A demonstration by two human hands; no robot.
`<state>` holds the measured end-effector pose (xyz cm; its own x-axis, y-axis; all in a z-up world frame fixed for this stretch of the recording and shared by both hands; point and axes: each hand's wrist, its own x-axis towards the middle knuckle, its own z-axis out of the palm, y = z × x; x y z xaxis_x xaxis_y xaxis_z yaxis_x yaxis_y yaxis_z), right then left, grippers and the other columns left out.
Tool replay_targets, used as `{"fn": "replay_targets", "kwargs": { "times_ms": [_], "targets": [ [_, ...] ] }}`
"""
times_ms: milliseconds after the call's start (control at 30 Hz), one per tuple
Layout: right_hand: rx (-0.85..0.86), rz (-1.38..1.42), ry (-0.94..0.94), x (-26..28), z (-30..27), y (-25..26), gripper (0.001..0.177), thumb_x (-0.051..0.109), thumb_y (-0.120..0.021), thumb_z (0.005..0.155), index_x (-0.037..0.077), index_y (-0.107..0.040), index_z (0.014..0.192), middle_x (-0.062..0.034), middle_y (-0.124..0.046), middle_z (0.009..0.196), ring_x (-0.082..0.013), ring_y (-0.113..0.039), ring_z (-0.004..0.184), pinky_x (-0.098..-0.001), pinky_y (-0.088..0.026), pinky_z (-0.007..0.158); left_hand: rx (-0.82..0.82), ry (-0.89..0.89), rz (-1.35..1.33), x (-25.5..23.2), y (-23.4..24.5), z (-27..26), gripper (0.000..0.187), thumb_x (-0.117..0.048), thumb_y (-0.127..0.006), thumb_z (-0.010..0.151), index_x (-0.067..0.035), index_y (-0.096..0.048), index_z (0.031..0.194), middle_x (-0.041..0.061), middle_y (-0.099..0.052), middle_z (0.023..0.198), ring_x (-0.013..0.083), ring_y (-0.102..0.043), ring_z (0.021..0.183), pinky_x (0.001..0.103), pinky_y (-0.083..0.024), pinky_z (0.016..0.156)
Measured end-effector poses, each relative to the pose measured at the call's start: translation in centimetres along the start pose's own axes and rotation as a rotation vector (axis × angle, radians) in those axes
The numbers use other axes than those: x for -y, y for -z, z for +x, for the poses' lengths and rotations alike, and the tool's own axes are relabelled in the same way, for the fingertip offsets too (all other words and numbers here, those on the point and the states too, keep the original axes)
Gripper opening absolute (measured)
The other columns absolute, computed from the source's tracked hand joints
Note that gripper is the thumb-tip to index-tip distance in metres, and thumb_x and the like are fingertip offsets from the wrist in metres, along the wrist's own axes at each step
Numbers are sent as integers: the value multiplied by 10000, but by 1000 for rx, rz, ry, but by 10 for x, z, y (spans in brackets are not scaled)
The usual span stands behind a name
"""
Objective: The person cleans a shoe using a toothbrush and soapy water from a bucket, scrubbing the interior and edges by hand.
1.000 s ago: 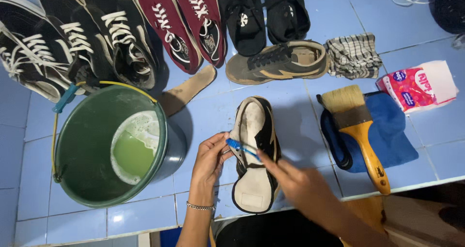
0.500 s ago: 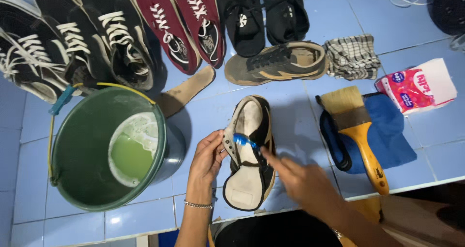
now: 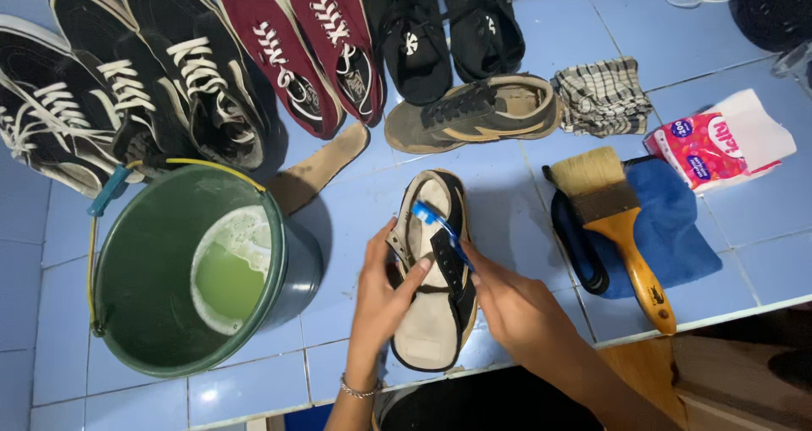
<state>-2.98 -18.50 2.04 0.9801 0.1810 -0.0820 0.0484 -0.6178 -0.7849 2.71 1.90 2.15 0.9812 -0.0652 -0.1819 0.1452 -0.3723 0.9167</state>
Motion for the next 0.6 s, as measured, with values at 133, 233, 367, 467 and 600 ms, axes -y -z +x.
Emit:
{"fn": "replay_targets", "kwargs": {
  "times_ms": [133,233,367,467,600],
  "targets": [
    [5,-462,118,-44,13,-38,749,174,-491,964,340,-180,1625,-49,-625,1319,-361,-657,632,-516,-472,434,39,63,18,5,0,-3,297,-323,-515,1009,-95,-601,1180,41,-592,1079,185,-548,1053,337,-400,927],
    [-70,-438,147,-11,24,-2,719,74,-469,948,259,-278,1616,-116,-681,1095,-365,-651,588,-478,-509,513,28,110,-4,-20,3,-11,312,-282,-457,1053,-43,-628,1158,118,-637,1023,238,-582,1009,421,-431,926],
    [22,-711,269,-27,22,-27,842,88,-583,857,259,-278,1622,-94,-585,1060,-379,-715,636,-560,-511,430,-21,161,16,27,-2,-2,331,-340,-488,1063,-98,-559,848,-19,-428,711,124,-422,725,328,-357,707],
    [111,-743,41,-50,51,-12,768,135,-441,967,337,-150,1648,-106,-656,1177,-377,-709,557,-562,-487,423,23,111,21,4,2,-5,582,-353,-422,1008,-165,-513,1551,47,-769,1183,140,-654,937,285,-458,845],
    [-174,-990,208,-27,42,1,768,68,-499,899,244,-312,1622,-53,-582,956,-249,-620,419,-430,-447,334,21,72,4,24,1,0,578,-347,-432,999,-151,-512,1536,59,-678,1439,206,-621,1321,306,-451,1012]
  ]
}}
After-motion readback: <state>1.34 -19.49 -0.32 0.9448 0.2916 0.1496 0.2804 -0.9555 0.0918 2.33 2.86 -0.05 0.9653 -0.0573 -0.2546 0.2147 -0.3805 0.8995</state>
